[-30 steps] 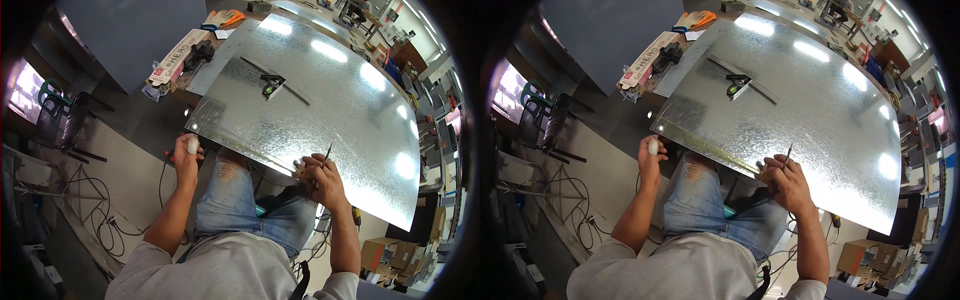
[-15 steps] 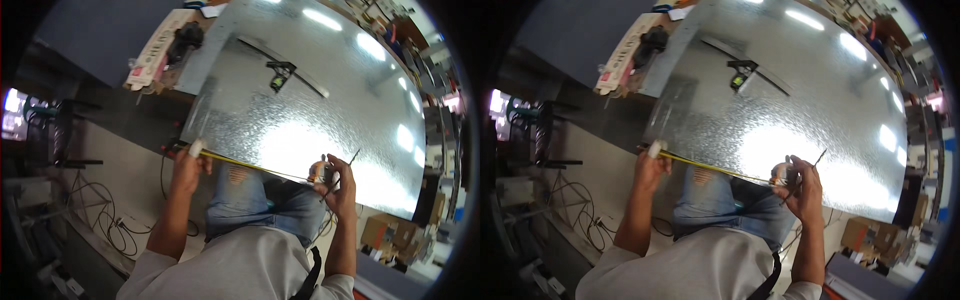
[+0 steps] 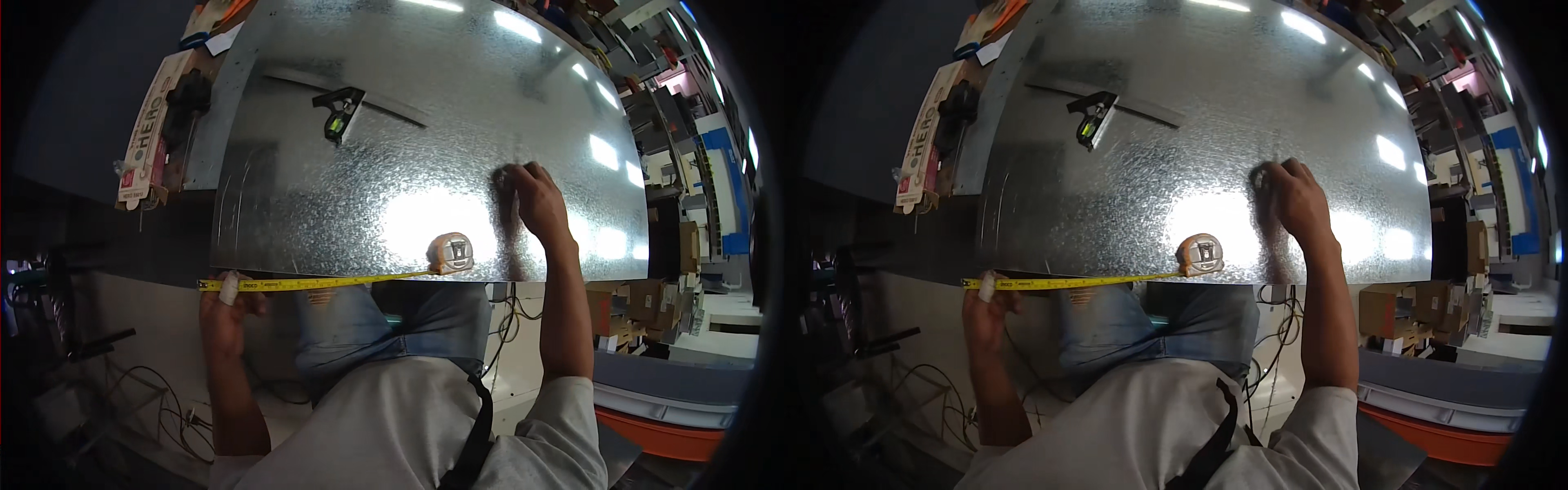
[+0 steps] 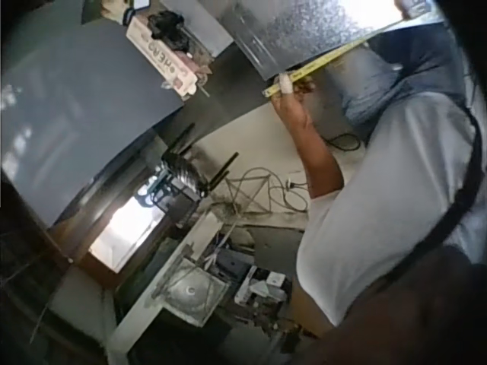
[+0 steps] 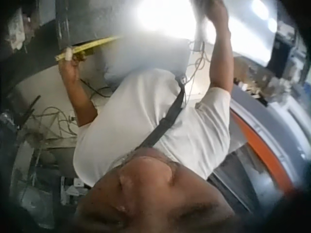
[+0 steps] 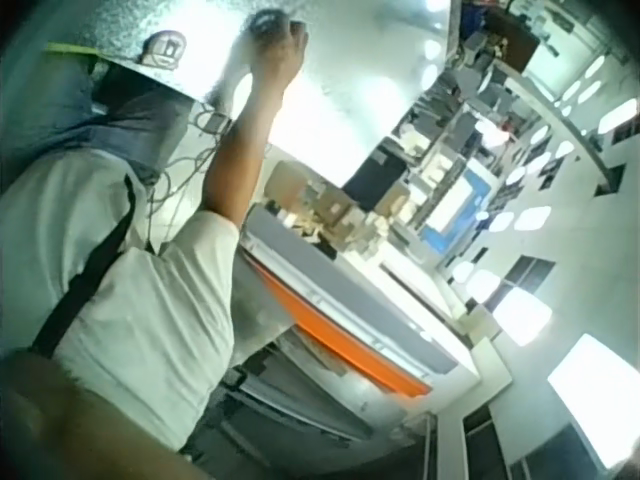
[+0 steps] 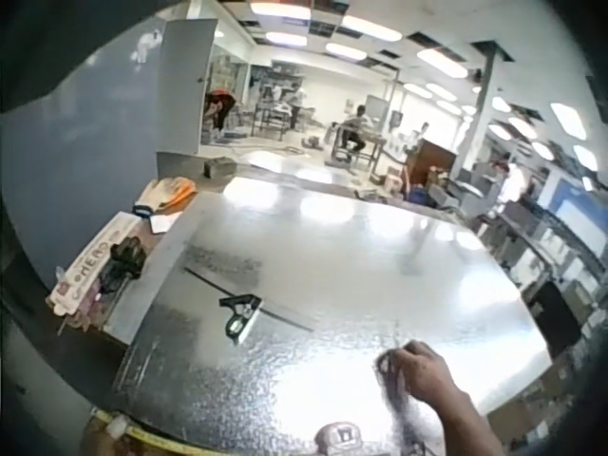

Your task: Measuring a metal sheet using a tape measure and a combination square and marking it with a scribe.

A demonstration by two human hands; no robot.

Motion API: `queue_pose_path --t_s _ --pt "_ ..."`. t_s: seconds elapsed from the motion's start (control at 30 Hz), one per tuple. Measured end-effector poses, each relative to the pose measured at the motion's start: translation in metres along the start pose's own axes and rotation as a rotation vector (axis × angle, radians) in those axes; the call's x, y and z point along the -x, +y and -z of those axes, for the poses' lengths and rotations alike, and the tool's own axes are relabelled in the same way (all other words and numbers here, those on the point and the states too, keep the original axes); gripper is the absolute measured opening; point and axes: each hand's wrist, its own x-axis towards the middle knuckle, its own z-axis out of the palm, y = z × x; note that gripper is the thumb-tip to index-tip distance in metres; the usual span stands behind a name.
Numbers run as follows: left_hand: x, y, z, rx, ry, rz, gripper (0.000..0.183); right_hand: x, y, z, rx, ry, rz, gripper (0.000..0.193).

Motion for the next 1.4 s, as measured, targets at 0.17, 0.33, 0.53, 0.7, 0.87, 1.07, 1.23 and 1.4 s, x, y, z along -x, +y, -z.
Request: queue_pose_path --t_s 0.17,0.33,0.53,0.7,0.87,1.07,1.23,1.4 --pt "0.001 0.004 -0.012 0.119 0.054 -0.098 0.029 0.011 -0.054 0.004 -0.397 0.154 -0.111 0.041" --pt "-0.001 0.014 -0.022 0.141 0.112 -0.15 0.027 0.053 -0.113 0.008 -0.311 -0.227 0.079 0.056" --pt "-0.002 0.025 -0.024 0.175 0.097 -0.244 0.027 0.07 -0.093 0.017 -0.469 -0.348 0.227 0.058" --pt "0.001 0.03 -0.026 0.189 0.066 -0.263 0.028 0.091 -0.082 0.022 -0.796 -0.496 0.205 0.043" --pt "-0.002 0.047 -0.026 0.137 0.034 -0.265 0.029 0.1 -0.087 0.026 -0.931 -0.595 0.465 0.017" --pt "0.001 0.051 -0.025 0.103 -0.067 -0.258 0.032 0.105 -0.09 0.025 -0.923 -0.604 0.485 0.022" --pt "-0.001 0.046 -0.021 0.089 -0.069 -0.199 0.032 0.106 -0.089 0.021 -0.871 -0.563 0.558 0.018" --pt "0.0 0.047 -0.025 0.11 0.001 -0.218 0.034 0.111 -0.094 0.016 -0.925 -0.549 0.581 0.016"
